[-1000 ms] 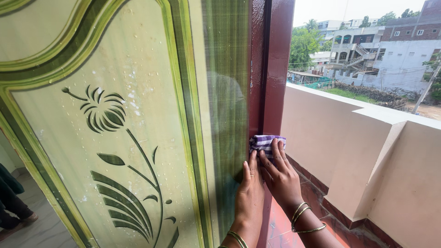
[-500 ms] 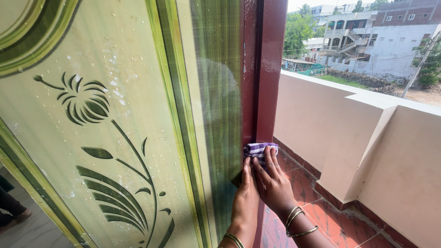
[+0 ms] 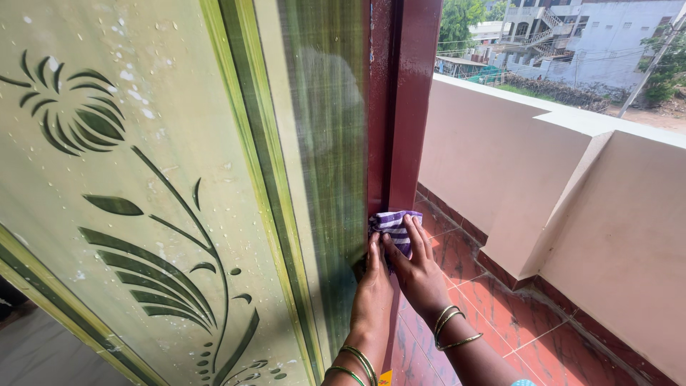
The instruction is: The person wipes a glass door with a purple and white striped cloth. They clean the vertical frame and the lower edge of the glass, moving the cloth up and down and side to side.
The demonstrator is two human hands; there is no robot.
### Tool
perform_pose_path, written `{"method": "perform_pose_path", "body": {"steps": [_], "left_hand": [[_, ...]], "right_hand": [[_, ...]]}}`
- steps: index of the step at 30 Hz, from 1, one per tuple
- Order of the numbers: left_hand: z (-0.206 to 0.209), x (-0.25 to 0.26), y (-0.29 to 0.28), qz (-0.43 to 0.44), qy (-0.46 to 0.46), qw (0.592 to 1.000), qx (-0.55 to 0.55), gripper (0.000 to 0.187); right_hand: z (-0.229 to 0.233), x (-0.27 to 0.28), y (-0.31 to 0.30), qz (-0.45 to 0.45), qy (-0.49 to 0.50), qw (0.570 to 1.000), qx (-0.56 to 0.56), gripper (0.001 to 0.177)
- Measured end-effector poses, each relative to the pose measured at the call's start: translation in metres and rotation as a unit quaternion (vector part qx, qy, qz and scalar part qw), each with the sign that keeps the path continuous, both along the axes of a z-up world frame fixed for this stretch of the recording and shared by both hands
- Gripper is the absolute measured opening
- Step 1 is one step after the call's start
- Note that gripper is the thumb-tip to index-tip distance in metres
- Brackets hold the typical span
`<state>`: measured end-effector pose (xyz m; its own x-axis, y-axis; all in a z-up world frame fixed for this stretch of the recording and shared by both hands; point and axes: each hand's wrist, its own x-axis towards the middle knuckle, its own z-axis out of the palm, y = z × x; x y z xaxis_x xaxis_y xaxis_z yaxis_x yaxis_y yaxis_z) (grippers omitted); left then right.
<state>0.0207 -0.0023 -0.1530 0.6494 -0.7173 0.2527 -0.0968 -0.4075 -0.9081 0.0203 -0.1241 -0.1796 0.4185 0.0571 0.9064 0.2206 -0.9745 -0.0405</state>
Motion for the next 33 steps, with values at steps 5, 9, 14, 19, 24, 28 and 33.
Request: {"method": "perform_pose_path", "body": {"steps": [5, 9, 14, 19, 24, 28, 33], "left_hand": [[-0.018, 0.002, 0.002, -0.023, 0.035, 0.999, 0.015, 0.061], [-0.028, 0.005, 0.002, -0.026, 0.024, 0.999, 0.003, 0.06], [-0.033, 0.009, 0.003, -0.02, 0.084, 0.994, 0.068, 0.06], [-0.055, 0.014, 0.001, -0.033, 0.062, 0.997, 0.022, 0.056], [-0.084, 0.019, -0.003, -0.035, 0.071, 0.997, -0.018, 0.05], [-0.091, 0.019, 0.002, -0.04, 0.148, 0.987, 0.037, 0.052], [-0.097, 0.02, 0.0, -0.042, 0.168, 0.984, 0.045, 0.056]], "right_hand": [[-0.019, 0.001, -0.002, 0.003, 0.008, 1.0, -0.008, 0.051], [-0.028, 0.001, -0.002, 0.004, 0.025, 1.0, -0.007, 0.051], [-0.034, 0.002, -0.002, 0.024, 0.05, 0.998, 0.021, 0.05], [-0.042, 0.001, -0.001, 0.032, 0.068, 0.996, 0.041, 0.049], [-0.055, 0.0, -0.001, 0.028, 0.119, 0.991, 0.052, 0.041], [-0.062, 0.003, 0.005, -0.022, 0.159, 0.986, 0.036, 0.03], [-0.067, 0.005, 0.008, -0.03, 0.142, 0.988, 0.052, 0.018]]}}
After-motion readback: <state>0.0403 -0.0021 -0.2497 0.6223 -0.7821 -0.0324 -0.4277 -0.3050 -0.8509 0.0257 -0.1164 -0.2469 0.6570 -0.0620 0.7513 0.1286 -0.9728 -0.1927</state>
